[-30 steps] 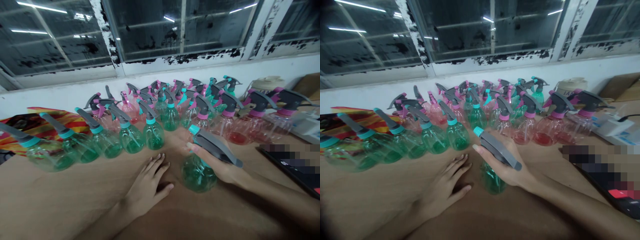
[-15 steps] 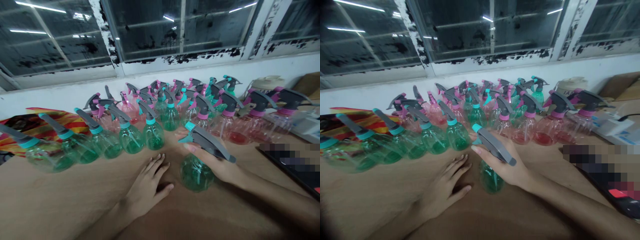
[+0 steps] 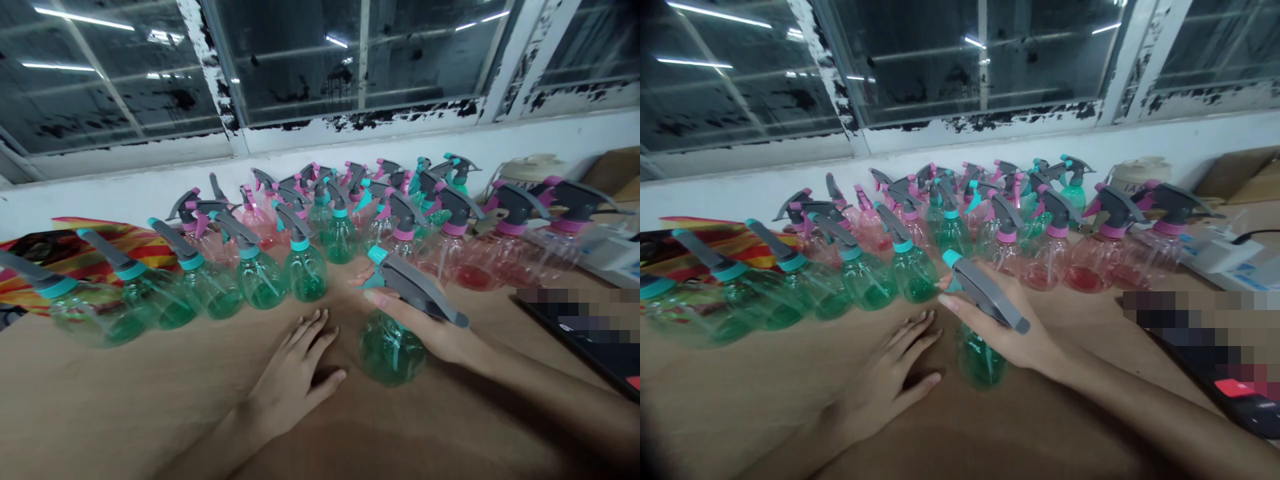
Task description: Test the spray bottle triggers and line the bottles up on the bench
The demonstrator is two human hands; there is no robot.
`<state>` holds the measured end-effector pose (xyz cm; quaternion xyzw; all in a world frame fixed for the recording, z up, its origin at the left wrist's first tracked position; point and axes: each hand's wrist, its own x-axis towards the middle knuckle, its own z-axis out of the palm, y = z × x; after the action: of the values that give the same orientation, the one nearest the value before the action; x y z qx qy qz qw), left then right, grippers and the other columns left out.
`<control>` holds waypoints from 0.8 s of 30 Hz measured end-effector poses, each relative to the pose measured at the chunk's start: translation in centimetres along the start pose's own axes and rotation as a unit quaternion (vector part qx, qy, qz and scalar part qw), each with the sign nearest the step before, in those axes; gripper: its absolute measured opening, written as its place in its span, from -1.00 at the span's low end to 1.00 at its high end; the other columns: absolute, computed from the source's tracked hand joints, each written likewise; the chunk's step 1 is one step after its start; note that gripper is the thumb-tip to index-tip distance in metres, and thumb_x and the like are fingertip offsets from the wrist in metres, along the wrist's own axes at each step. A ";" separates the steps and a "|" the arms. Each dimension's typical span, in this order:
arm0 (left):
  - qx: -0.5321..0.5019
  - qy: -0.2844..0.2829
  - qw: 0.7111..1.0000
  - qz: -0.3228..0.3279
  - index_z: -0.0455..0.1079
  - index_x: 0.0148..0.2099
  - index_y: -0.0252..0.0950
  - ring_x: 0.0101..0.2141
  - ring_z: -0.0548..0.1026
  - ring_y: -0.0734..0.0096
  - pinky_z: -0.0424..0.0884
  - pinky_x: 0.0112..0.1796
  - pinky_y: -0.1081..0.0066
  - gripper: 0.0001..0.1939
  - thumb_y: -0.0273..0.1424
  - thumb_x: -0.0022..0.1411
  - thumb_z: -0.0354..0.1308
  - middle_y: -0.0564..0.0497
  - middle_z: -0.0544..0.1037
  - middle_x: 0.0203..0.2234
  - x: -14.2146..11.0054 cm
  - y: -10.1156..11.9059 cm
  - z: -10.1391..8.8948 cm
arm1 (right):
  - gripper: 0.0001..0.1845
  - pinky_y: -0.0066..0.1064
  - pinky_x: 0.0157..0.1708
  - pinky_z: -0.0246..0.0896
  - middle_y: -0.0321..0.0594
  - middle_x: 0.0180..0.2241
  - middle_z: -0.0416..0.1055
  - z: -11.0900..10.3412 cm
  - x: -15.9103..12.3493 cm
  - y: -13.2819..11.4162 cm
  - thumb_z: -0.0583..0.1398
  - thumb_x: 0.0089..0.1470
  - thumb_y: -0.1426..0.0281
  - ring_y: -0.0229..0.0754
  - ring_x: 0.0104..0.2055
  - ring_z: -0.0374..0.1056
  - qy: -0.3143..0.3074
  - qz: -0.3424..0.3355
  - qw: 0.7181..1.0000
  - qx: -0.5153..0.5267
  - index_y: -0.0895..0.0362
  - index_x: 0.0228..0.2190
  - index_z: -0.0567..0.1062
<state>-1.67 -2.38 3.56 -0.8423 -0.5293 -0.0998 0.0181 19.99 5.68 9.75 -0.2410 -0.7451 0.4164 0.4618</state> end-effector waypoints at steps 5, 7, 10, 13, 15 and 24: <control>-0.003 0.000 1.000 0.000 0.20 0.22 -0.31 0.22 0.16 0.10 0.15 0.15 0.05 -0.47 -0.14 0.32 0.07 -0.18 0.15 0.26 -0.1 0.0 0.1 | -0.83 -0.28 -0.30 0.32 -0.29 -0.38 0.44 -0.1 -0.3 0.1 0.16 0.14 0.21 -0.18 -0.34 0.40 0.006 0.013 0.997 -0.072 0.03 -0.36 0.43; -0.005 0.004 1.000 -0.001 0.20 0.23 -0.29 0.22 0.16 0.10 0.15 0.15 0.06 -0.46 -0.13 0.32 0.06 -0.17 0.15 0.26 -0.1 0.0 0.2 | -0.79 -0.29 -0.36 0.28 -0.31 -0.44 0.40 -0.1 -0.5 0.2 0.15 0.15 0.18 -0.19 -0.39 0.37 0.016 0.020 0.996 -0.089 0.04 -0.40 0.43; -0.007 0.007 1.000 -0.003 0.20 0.22 -0.29 0.22 0.15 0.10 0.15 0.16 0.07 -0.47 -0.14 0.31 0.08 -0.16 0.16 0.26 -0.1 0.0 0.2 | -0.73 -0.33 -0.45 0.22 -0.33 -0.51 0.34 0.0 -0.8 0.1 0.14 0.15 0.17 -0.24 -0.47 0.29 0.029 0.016 0.994 -0.107 0.04 -0.50 0.39; -0.005 0.000 1.000 0.000 0.20 0.22 -0.30 0.23 0.15 0.12 0.13 0.17 0.08 -0.47 -0.15 0.31 0.08 -0.16 0.16 0.26 -0.1 0.0 0.1 | -0.78 -0.33 -0.42 0.24 -0.32 -0.48 0.36 0.0 -0.8 0.0 0.14 0.15 0.19 -0.23 -0.45 0.31 0.024 0.017 0.995 -0.091 0.03 -0.46 0.40; -0.002 -0.004 1.000 -0.001 0.20 0.22 -0.31 0.23 0.14 0.13 0.13 0.17 0.07 -0.47 -0.15 0.32 0.07 -0.17 0.15 0.26 -0.1 0.0 0.0 | -0.85 -0.32 -0.43 0.25 -0.32 -0.44 0.40 -0.1 -0.6 0.0 0.16 0.13 0.20 -0.22 -0.46 0.33 0.017 0.031 0.997 -0.062 0.01 -0.36 0.42; -0.005 -0.004 1.000 -0.003 0.20 0.22 -0.31 0.23 0.13 0.14 0.13 0.17 0.07 -0.47 -0.14 0.32 0.07 -0.17 0.13 0.27 0.0 0.1 0.0 | -0.80 -0.31 -0.39 0.33 -0.24 -0.31 0.50 0.2 -0.1 0.0 0.19 0.10 0.26 -0.19 -0.42 0.41 0.028 0.036 0.999 -0.018 0.02 -0.21 0.47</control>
<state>-1.61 -2.40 3.56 -0.8412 -0.5315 -0.0991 0.0115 19.86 5.55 9.61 -0.2873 -0.7303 0.4122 0.4629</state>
